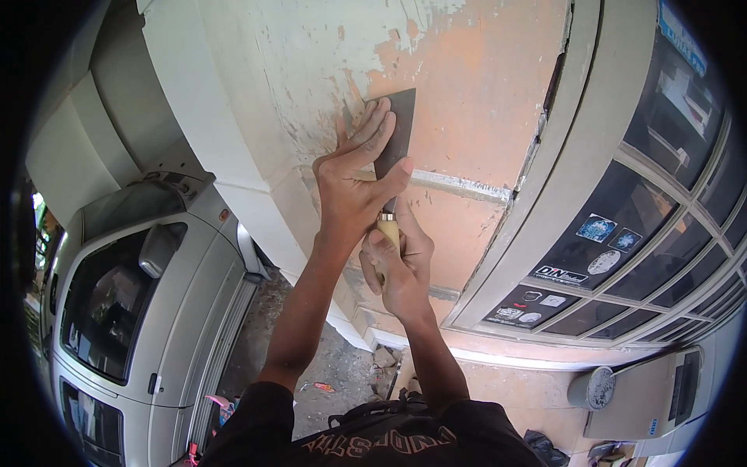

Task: Sanding and scraping a painted wall surface to prepare for painting.

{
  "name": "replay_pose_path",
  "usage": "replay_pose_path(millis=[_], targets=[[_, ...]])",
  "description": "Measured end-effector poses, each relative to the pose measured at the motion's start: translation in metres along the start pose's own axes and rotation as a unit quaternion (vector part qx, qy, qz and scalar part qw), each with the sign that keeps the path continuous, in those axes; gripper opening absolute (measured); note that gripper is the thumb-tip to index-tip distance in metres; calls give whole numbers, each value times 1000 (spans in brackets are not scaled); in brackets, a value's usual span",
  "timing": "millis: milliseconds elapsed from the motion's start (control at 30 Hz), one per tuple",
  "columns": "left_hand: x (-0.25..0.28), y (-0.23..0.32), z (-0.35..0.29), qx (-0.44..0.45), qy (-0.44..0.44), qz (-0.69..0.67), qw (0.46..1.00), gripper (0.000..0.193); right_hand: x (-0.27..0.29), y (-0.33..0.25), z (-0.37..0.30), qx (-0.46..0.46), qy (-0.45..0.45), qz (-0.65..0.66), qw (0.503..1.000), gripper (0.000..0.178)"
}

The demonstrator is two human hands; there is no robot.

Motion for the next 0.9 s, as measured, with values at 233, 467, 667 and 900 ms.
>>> replay_pose_path(millis=[233,467,667,900], targets=[[-7,-1,4,-2,-8,-26,1000,46,4,-4,4,3,12,0,1000,56],[1,-3,20,-31,22,-13,999,45,-7,-7,19,20,8,-14,1000,57],[-5,-5,10,-23,-23,-6,999,45,-2,-5,11,10,19,-2,1000,57],[-10,-5,8,-48,-15,12,999,46,5,-3,12,23,-8,-13,1000,57]])
Point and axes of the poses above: each hand's wrist, its own z-axis towards the middle knuckle, its own x-axis out of the back of the hand, y = z × x, the point moved 5 cm from there along z, towards the middle knuckle, and after that the axes turned 1 degree about x, right-handed, at the moved point
